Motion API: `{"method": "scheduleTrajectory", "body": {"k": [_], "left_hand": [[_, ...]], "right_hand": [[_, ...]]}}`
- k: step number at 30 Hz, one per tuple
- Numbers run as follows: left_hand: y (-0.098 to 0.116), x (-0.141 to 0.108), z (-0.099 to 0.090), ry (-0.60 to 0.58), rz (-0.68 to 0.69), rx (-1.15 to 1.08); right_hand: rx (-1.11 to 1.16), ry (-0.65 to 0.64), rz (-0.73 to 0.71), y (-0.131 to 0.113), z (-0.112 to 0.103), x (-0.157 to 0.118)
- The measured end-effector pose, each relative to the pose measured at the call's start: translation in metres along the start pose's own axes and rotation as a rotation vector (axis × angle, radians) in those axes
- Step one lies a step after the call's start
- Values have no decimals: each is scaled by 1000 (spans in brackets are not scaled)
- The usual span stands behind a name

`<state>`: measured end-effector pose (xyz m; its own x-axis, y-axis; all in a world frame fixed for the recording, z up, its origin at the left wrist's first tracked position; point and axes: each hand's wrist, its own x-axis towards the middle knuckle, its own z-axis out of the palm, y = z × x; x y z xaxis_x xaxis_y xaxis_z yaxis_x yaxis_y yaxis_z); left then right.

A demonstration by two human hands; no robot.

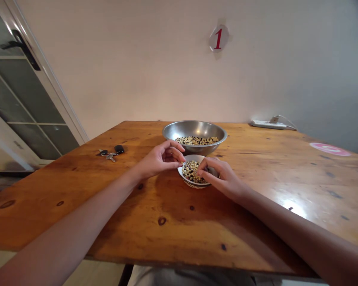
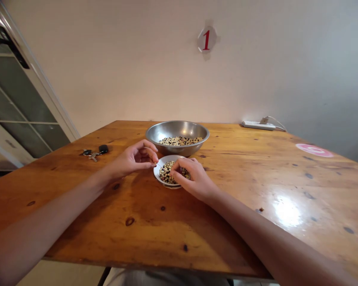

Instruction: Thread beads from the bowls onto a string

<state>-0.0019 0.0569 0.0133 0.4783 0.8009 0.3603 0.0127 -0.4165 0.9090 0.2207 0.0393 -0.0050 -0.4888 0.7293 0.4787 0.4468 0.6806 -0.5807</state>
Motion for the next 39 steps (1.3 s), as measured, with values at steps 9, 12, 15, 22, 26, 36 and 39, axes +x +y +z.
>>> {"method": "scheduleTrajectory", "body": {"k": [9,12,15,22,26,36,39], "left_hand": [[5,-2,2,22,-14,0],[6,-2,2,41,-34,-14],[7,-2,3,55,-40,-33],[6,-2,4,41,-49,-43],[6,-2,3,35,-42,-34],[3,-3,3,4,-51,33],[0,-3,6,-43,-51,66]], "right_hand": [[14,-13,10,-1,-1,0],[8,-19,15,-2,-2,0],[-6,-21,5,-3,-2,0],[-12,-11,-2,-1,-2,-1],[-2,-22,-2,-3,-3,-1],[-14,-20,-51,-1,-1,1],[-28,-20,-70,0,0,1]]}}
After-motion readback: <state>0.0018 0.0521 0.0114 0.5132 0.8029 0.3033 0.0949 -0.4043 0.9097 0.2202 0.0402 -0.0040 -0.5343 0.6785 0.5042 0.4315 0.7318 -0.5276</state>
